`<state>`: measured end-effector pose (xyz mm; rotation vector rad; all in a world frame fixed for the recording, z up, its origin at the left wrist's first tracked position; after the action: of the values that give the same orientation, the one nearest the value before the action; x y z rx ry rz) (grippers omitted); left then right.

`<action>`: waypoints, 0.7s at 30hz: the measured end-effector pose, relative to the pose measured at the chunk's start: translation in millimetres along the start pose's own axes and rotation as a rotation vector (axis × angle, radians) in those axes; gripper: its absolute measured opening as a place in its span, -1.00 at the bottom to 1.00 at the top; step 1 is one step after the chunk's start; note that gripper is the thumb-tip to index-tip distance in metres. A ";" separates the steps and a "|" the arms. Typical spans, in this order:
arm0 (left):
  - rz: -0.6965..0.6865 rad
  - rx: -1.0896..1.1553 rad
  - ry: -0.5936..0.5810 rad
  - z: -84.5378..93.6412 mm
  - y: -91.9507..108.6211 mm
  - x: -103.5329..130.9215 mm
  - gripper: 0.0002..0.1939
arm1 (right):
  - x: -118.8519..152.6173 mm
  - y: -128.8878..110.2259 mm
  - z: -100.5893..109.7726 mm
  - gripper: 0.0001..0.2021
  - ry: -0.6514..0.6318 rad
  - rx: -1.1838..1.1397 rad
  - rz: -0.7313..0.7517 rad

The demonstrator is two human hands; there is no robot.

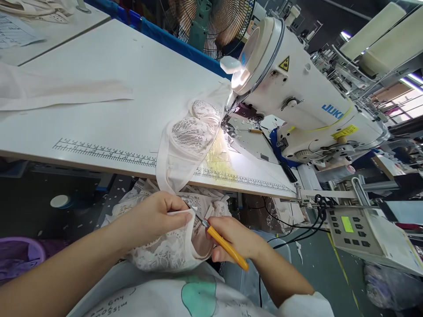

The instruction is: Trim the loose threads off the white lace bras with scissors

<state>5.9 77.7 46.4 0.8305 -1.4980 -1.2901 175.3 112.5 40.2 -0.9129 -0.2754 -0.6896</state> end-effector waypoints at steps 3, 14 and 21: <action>0.005 0.025 0.002 0.2 -1.6 0.0 -0.67 | 0.8 0.2 -0.4 -0.27 0.009 -0.045 -0.008; -0.020 0.018 0.043 5.1 3.1 4.0 -0.63 | -4.5 3.8 -8.2 -0.41 0.207 -0.222 -0.026; -0.145 -0.119 0.186 17.4 10.8 18.4 -0.70 | 10.0 -14.2 8.4 -0.46 0.424 -0.371 0.098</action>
<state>-15.4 68.6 61.4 0.9670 -1.2220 -1.3542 174.1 109.1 59.2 -1.0950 0.2819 -0.8392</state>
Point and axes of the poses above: each hand's wrist, its own x-axis away from the middle knuckle, its own z-axis out of the back of the hand, y = z × x, the point moved 4 cm from there along -x, towards the middle knuckle, and after that the axes turned 12 degrees about -z, right-handed, at the moved point
